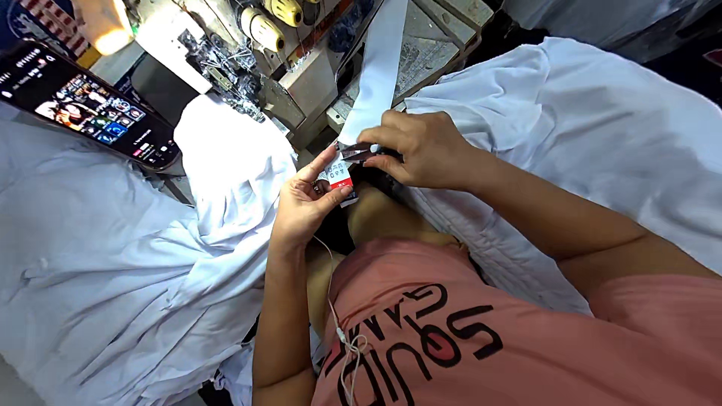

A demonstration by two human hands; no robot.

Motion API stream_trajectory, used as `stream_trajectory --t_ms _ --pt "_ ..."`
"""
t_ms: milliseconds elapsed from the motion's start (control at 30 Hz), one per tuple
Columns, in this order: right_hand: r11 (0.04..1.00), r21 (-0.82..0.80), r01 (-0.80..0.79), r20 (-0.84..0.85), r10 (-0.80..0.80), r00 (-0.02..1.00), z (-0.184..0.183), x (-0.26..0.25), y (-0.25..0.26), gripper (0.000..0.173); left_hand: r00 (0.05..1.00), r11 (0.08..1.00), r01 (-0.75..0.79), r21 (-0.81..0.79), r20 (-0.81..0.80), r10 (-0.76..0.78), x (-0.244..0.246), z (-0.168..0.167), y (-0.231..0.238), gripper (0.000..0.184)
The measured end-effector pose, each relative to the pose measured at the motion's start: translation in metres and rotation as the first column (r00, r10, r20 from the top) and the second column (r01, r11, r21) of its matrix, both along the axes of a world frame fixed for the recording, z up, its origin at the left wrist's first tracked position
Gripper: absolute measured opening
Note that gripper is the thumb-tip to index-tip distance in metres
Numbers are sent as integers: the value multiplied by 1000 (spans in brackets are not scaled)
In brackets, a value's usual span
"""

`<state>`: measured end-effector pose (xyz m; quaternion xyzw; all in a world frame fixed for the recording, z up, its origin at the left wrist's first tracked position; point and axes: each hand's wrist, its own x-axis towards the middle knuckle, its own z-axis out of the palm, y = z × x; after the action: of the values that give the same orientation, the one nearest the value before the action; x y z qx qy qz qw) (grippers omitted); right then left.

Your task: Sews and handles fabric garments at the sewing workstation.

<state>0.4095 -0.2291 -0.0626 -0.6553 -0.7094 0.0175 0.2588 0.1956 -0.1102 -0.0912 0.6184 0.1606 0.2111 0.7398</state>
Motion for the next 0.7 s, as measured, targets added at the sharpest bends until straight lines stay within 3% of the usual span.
stream_trajectory --t_ms 167,367,533,700 --pt "996 93 8 198 -26 980 -14 -4 -12 28 999 998 -7 -59 50 10 4 -4 -2 76" --pt "993 121 -2 281 -33 959 -16 -7 -7 26 998 999 13 -44 54 -10 2 -1 -1 83" --pt "989 148 -18 303 -28 953 -15 -7 -6 27 997 995 -66 -76 38 69 6 -4 -5 51" --pt "993 118 -9 306 -27 952 -17 -9 -8 25 995 990 -94 -104 24 97 12 -7 -5 57"
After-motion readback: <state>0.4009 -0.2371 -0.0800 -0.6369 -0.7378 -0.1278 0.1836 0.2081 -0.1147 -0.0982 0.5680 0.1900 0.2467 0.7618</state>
